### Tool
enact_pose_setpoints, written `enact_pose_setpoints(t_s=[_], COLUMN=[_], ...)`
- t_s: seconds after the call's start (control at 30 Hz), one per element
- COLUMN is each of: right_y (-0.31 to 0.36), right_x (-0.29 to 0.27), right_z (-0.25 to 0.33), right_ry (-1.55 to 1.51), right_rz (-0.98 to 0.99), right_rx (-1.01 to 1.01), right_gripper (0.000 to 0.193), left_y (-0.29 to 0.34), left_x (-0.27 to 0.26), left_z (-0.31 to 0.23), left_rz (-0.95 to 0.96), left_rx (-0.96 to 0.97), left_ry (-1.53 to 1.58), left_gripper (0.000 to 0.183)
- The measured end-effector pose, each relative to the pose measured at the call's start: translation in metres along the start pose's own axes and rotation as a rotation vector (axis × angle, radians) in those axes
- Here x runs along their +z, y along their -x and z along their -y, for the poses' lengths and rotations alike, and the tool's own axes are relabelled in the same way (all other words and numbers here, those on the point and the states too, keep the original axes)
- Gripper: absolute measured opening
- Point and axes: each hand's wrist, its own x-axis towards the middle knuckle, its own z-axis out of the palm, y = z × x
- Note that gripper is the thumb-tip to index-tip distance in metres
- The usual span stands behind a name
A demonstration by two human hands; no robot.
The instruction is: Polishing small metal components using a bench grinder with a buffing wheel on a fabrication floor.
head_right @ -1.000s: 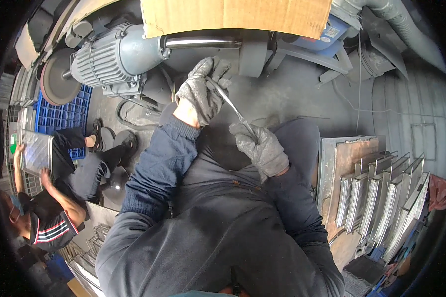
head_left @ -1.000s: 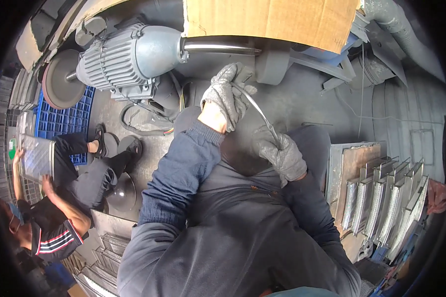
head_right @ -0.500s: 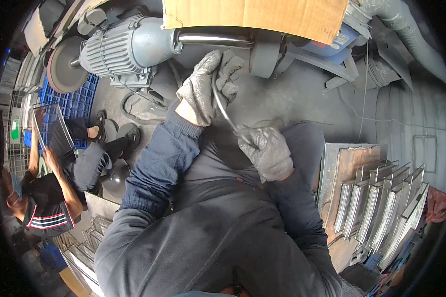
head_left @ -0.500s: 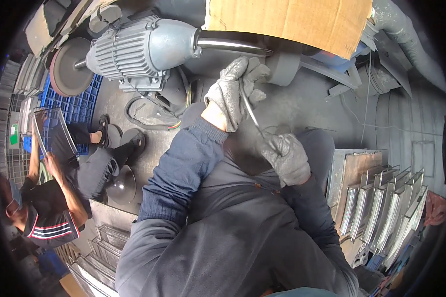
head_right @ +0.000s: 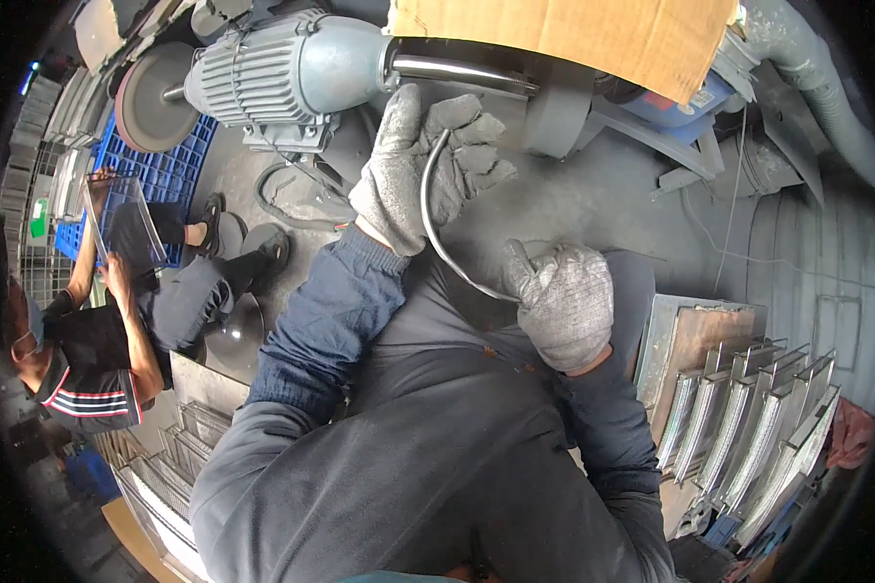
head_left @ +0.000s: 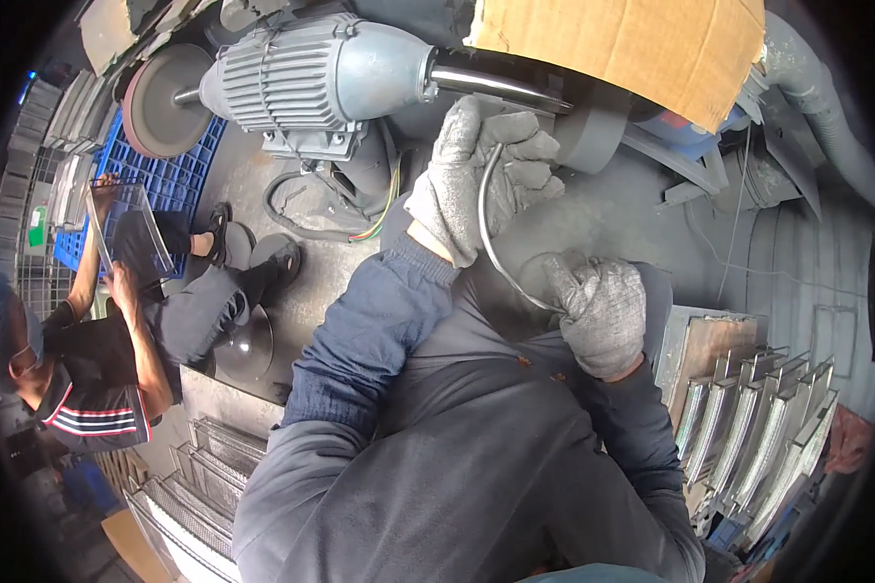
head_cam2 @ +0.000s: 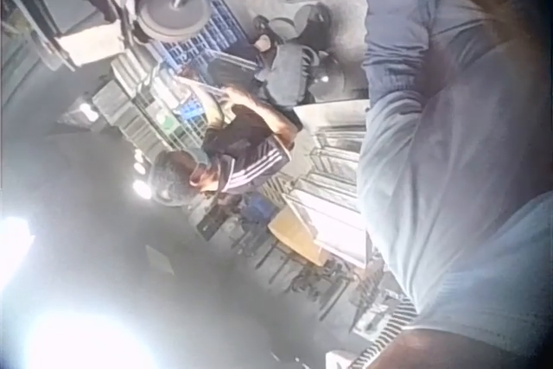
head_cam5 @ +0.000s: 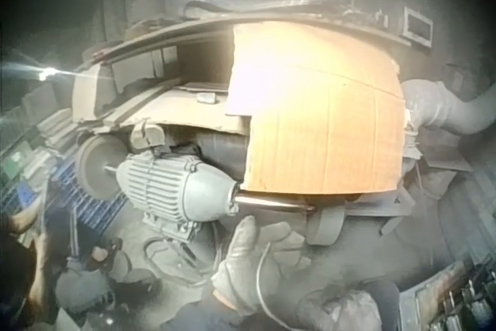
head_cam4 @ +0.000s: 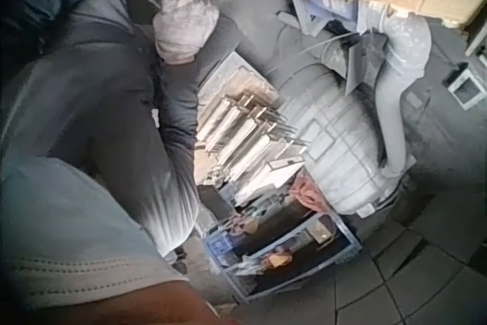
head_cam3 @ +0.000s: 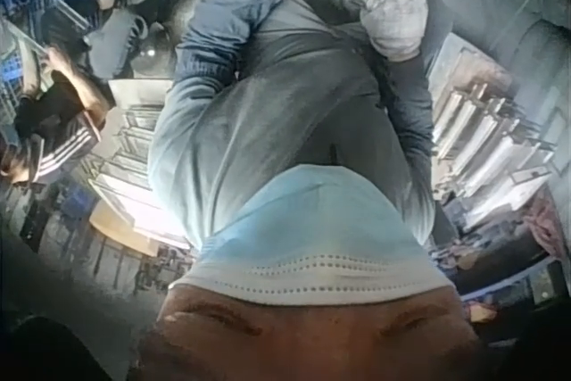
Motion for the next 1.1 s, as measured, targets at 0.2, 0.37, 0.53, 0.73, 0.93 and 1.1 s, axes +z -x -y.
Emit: enact_pose_setpoints(t_s=[0.2,0.37,0.53,0.73,0.93,1.1], right_y=[0.009,0.012,0.008,0.002,0.004,0.004], right_x=[0.036,0.058,0.050,0.062,0.059,0.036], right_z=[-0.001,-0.007,-0.007,-0.009,-0.005,0.001], right_ry=[-0.175,-0.228,-0.137,-0.140,-0.128,-0.113], right_rz=[-0.103,-0.160,-0.168,-0.306,-0.252,-0.094], right_rx=[-0.014,-0.051,-0.059,-0.118,-0.106,-0.067], right_gripper=[0.059,0.065,0.068,0.069,0.070,0.070], left_y=[0.001,0.011,0.019,0.025,0.031,0.028], left_x=[-0.010,0.005,0.018,0.024,0.027,0.009], left_z=[-0.003,0.001,0.000,-0.002,-0.003,-0.005], left_rz=[0.146,-0.077,-0.118,-0.024,-0.025,-0.049], left_rx=[-0.042,0.066,0.127,0.118,0.144,0.109], left_ry=[0.062,-0.146,-0.277,-0.277,-0.262,-0.172], left_gripper=[0.068,0.064,0.066,0.058,0.050,0.051])
